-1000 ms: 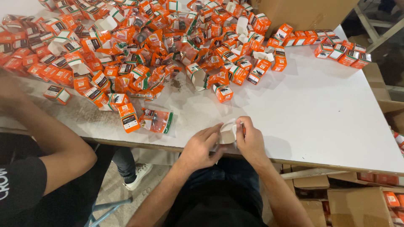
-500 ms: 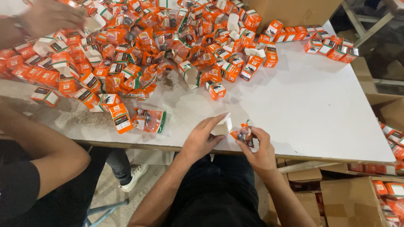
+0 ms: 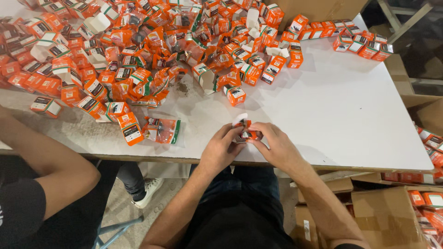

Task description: The person picks up flat or collapsed small orange cardboard boxes from a large pile on the table and folds them by hand, pressing the flaps to form open cartons, then places the folded boxes back onto the table pile. The person repeats this folding cycle continuously throughout the episode.

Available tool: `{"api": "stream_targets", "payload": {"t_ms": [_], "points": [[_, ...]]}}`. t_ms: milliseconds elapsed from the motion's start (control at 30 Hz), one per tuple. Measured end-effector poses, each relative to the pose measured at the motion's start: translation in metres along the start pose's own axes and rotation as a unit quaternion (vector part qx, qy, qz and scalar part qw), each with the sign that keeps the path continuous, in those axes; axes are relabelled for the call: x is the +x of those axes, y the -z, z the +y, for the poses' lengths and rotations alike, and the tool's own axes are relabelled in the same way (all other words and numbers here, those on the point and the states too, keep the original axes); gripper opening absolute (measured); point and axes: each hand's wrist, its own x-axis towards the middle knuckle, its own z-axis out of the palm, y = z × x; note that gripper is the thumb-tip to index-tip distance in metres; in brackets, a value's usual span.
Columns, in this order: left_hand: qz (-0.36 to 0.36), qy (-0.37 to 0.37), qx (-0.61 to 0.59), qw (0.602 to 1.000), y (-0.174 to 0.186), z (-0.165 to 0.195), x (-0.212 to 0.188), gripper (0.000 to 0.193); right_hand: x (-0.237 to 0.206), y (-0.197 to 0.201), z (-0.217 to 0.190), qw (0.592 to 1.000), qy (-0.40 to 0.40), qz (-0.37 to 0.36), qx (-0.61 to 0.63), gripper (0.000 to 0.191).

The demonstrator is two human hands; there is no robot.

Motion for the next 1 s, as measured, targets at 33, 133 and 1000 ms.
{"api": "stream_targets", "payload": {"t_ms": [33,133,1000], "points": [[-0.017,0.014,-0.026,0.999,0.001,0.0,0.001,0.051,-0.002,-0.002,0.003,1.0,-0.014,0.01,0.01,0.03],[-0.045,0.021,-0.056,0.997,0.005,0.0,0.004,0.048,-0.002,-0.018,0.013,0.998,-0.033,0.048,0.013,0.019],[0.079,-0.132,0.082,0.985,0.007,0.01,-0.003,0.05,-0.004,-0.039,0.012,0.995,-0.039,0.043,-0.081,0.012]]}}
